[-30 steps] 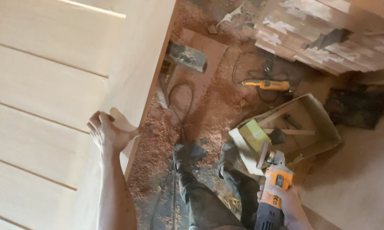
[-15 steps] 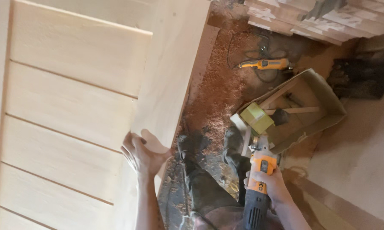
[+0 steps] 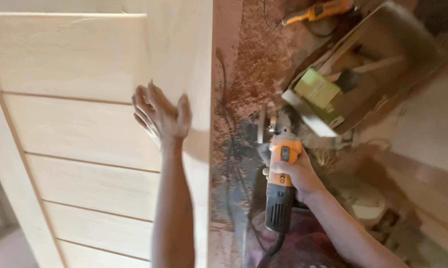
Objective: The person uses an electric angle grinder with a sanding disc to smooth the surface of a light-colored wooden door. They systematically sand the flat panels and the raised edges of the door, moving the tool in circular and linear motions while holding the door steady with their left hand.
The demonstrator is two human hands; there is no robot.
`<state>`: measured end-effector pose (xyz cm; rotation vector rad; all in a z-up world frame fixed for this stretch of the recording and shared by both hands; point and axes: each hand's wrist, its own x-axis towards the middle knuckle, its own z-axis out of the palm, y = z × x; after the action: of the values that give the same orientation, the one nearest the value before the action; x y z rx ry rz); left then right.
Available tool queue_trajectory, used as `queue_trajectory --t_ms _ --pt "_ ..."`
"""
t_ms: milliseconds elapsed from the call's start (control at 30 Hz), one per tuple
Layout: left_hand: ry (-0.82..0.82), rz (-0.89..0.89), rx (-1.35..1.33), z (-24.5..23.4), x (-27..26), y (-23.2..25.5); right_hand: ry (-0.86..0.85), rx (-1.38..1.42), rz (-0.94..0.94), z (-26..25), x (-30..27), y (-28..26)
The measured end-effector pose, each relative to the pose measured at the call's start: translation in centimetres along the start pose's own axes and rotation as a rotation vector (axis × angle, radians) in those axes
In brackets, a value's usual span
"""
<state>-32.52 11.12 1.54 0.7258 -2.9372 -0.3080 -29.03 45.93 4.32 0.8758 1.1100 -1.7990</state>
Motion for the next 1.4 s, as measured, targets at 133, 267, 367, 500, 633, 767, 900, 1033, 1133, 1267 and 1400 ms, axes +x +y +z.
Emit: queue_trajectory --t_ms 133,267,367,500,633,767,900,1033,1133,1267,1400 --pt "0.105 -0.081 0.018 1.2 1.5 -0.2 -0.101 0.055 -0.098 4.7 -0.2 3.1" --pt "0.141 -0.008 0.078 0.9 1.7 0.2 -0.053 0.052 -0.047 8.5 0.0 5.4" --pt "0.146 -0.056 0.006 0.7 1.4 0.3 0.051 0.058 0.082 10.7 -1.3 6.9" --pt "0.142 -0.045 0.042 0.7 1.6 0.3 0.078 0.062 0.129 12.6 -2.1 7.6" --pt "0.135 -0.038 0.119 0.5 1.6 0.3 0.055 0.158 0.132 12.9 -1.5 7.6" --pt "0.142 -0.044 0.039 0.2 2.0 0.8 0.054 0.105 0.156 12.4 1.4 6.5" --pt "0.172 -0.018 0.023 -0.3 2.3 1.0 0.099 0.064 0.127 12.3 3.8 5.5" --pt "0.162 -0.025 0.056 -0.4 2.8 1.2 0.024 0.112 0.045 12.8 7.1 2.4" --pt "0.141 -0.044 0.044 -0.7 3.5 1.2 0.044 0.08 0.097 13.5 8.2 -0.8" --pt "0.121 -0.064 -0.003 -1.0 3.7 1.5 0.054 0.045 0.114 14.5 9.6 -5.8" --pt "0.135 -0.064 0.029 -1.3 4.7 1.7 0.035 0.013 0.105 16.0 11.3 -10.5"
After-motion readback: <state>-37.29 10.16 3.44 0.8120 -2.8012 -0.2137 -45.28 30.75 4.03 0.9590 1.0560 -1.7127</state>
